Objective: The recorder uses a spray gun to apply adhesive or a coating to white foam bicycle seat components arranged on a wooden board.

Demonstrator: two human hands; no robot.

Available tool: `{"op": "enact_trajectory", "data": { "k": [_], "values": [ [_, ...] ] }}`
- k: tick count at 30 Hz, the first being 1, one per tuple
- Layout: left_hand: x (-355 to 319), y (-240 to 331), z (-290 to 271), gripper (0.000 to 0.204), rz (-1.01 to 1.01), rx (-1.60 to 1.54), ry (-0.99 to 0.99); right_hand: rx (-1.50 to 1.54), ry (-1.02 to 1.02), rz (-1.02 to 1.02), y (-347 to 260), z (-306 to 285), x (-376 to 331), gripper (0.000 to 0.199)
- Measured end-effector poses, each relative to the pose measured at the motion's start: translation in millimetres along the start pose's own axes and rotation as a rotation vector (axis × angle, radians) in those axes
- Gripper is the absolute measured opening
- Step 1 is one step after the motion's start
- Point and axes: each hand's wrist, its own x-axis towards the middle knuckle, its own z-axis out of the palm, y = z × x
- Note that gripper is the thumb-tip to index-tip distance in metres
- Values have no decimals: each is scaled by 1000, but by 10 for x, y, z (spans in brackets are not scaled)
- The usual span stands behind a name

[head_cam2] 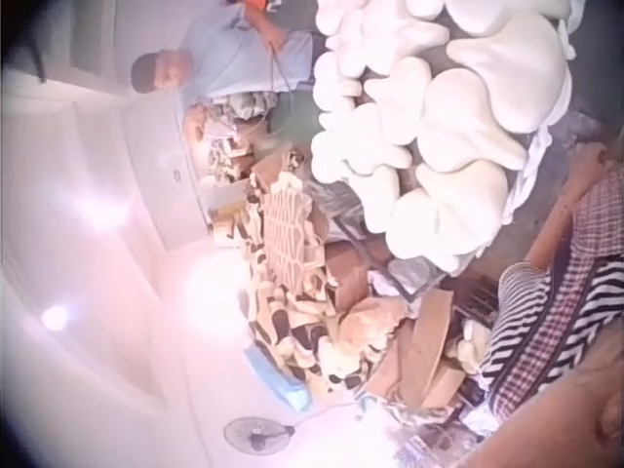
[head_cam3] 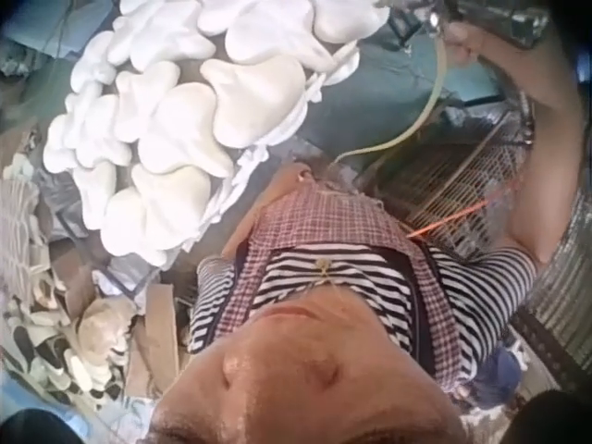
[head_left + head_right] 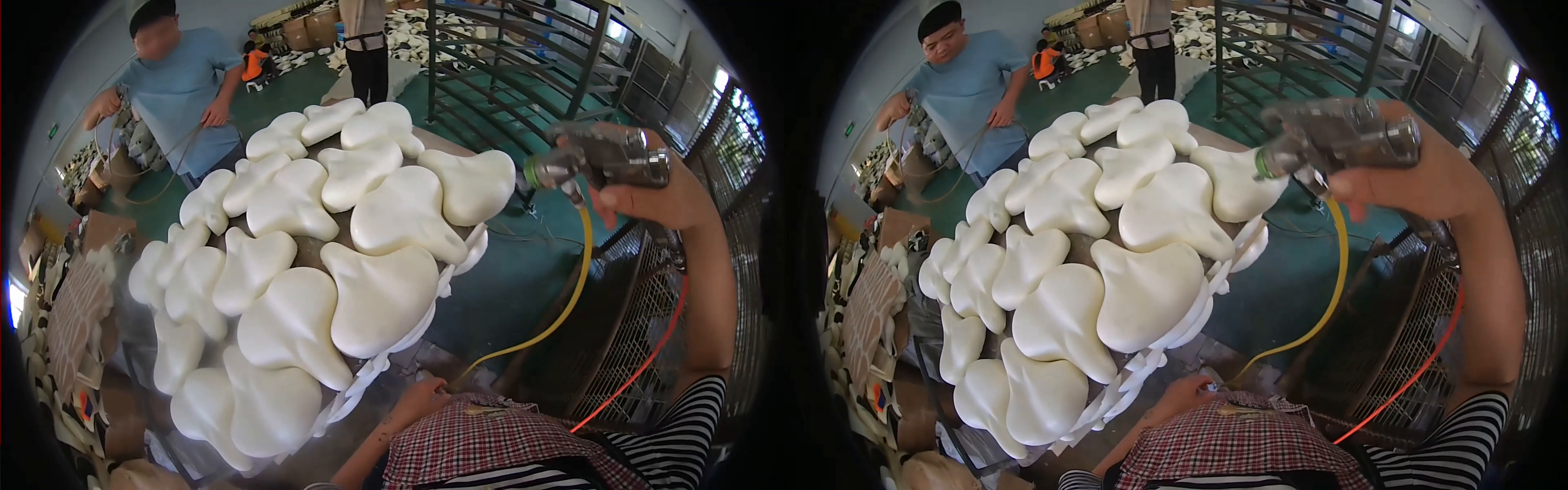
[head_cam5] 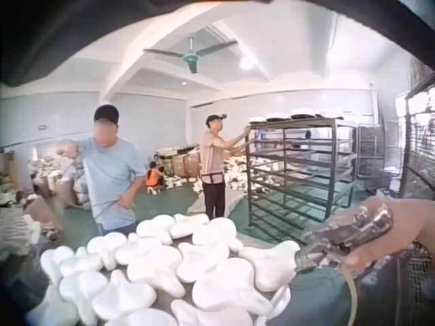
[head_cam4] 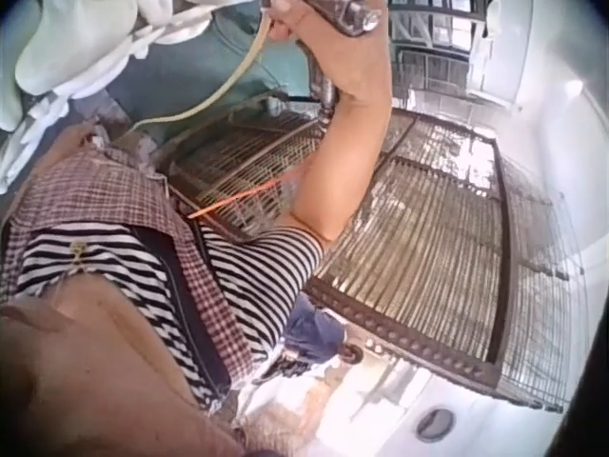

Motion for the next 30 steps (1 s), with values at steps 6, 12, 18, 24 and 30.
{"op": "enact_trajectory", "data": {
  "k": [6,12,18,24,30],
  "values": [
    [-197,11,85,37,92,44,3,-106,33,153,-220,-8,-425,47],
    [-462,-79,230,37,64,18,-28,-169,247,29,-176,126,-582,42],
    [-790,-215,378,36,89,11,8,-117,171,130,-352,267,-873,28],
    [-1099,-366,528,31,137,124,-37,-244,230,93,-233,250,-948,47],
    [-1322,-225,482,31,58,18,10,-134,267,219,-304,364,-1359,60]
  ]
}}
